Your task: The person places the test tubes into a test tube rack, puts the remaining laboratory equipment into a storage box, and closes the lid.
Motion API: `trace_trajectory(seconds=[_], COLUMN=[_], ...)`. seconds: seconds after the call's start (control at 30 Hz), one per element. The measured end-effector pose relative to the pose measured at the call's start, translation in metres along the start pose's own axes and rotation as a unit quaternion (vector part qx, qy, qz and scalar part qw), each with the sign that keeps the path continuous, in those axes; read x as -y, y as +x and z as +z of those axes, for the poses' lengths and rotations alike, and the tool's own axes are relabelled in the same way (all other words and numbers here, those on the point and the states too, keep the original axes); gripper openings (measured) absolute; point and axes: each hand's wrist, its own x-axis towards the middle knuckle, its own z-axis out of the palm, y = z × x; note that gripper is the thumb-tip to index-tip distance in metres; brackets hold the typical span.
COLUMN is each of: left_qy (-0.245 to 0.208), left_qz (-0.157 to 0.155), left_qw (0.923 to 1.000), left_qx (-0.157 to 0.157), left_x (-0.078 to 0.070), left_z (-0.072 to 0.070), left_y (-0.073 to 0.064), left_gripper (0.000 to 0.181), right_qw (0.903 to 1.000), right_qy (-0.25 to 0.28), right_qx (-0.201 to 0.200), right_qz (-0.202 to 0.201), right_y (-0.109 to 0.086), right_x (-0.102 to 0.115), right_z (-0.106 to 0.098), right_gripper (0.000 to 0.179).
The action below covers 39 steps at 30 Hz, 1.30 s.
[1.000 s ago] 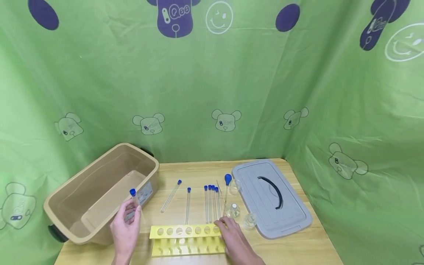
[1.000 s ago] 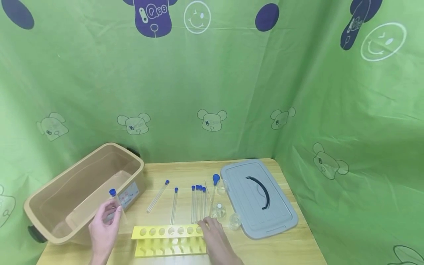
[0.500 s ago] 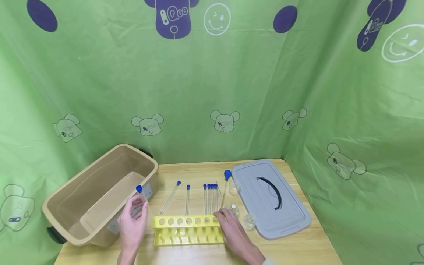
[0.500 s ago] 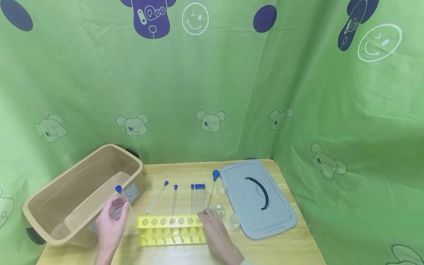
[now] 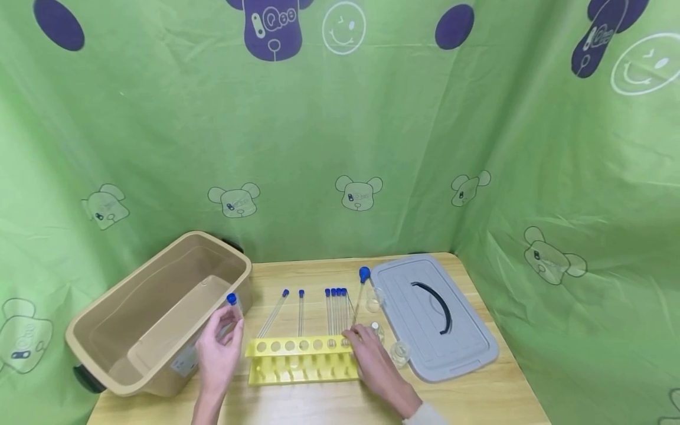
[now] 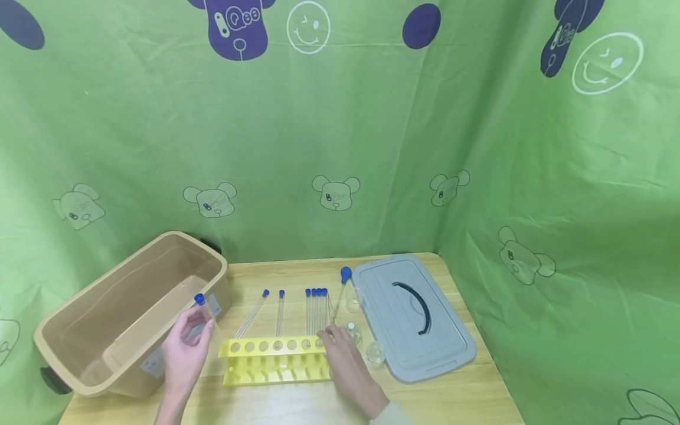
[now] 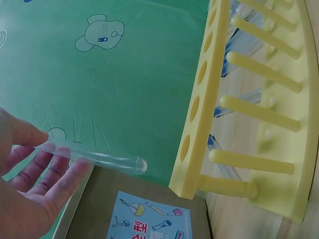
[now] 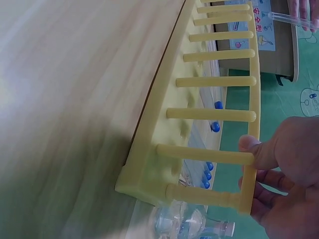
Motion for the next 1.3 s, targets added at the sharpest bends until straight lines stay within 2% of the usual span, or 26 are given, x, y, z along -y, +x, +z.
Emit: trace_trajectory(seconds=[0.27,0.4,0.5,0.77,0.97,1.3], left_qy=[-0.004,-0.007,-0.010,-0.016,-0.028,-0.029], left_qz=[0.012,0.014,0.018,0.023,0.003,-0.023], left_qw=[0.9999,0.9998,0.9997,0.9991,0.9981,0.9968], left_qx=[0.004,0.010,0.015,0.032,0.055,0.071], left_x=[-0.029,-0.036,-0.035,-0.024,-0.015,0.032], left_z=[0.004,0.006,0.009,0.017,0.020,0.027], left_y=[0.004,0.006,0.006,0.003,0.000,-0.006], left_gripper=[0.030,0.027,0.026,0.025,0.028,0.031], right_qw=[0.9999,0.9999,0.9999,0.9998,0.9998,0.9996], right_qy=[0.009,0.007,0.006,0.012,0.015,0.022], right_qx=[0.000,0.004,0.010,0.014,0.008,0.013], right_qz=[0.007,0.008,0.010,0.009,0.007,0.014], right_y=[0.010,0.014,0.015,0.017,0.018,0.019], right_x=[-0.005,-0.009,-0.011,-0.014,-0.016,-0.015], right_z=[-0.001,-0.001,0.000,0.001,0.002,0.001], right_gripper=[0.050,0.051,0.051,0.052,0.052,0.052])
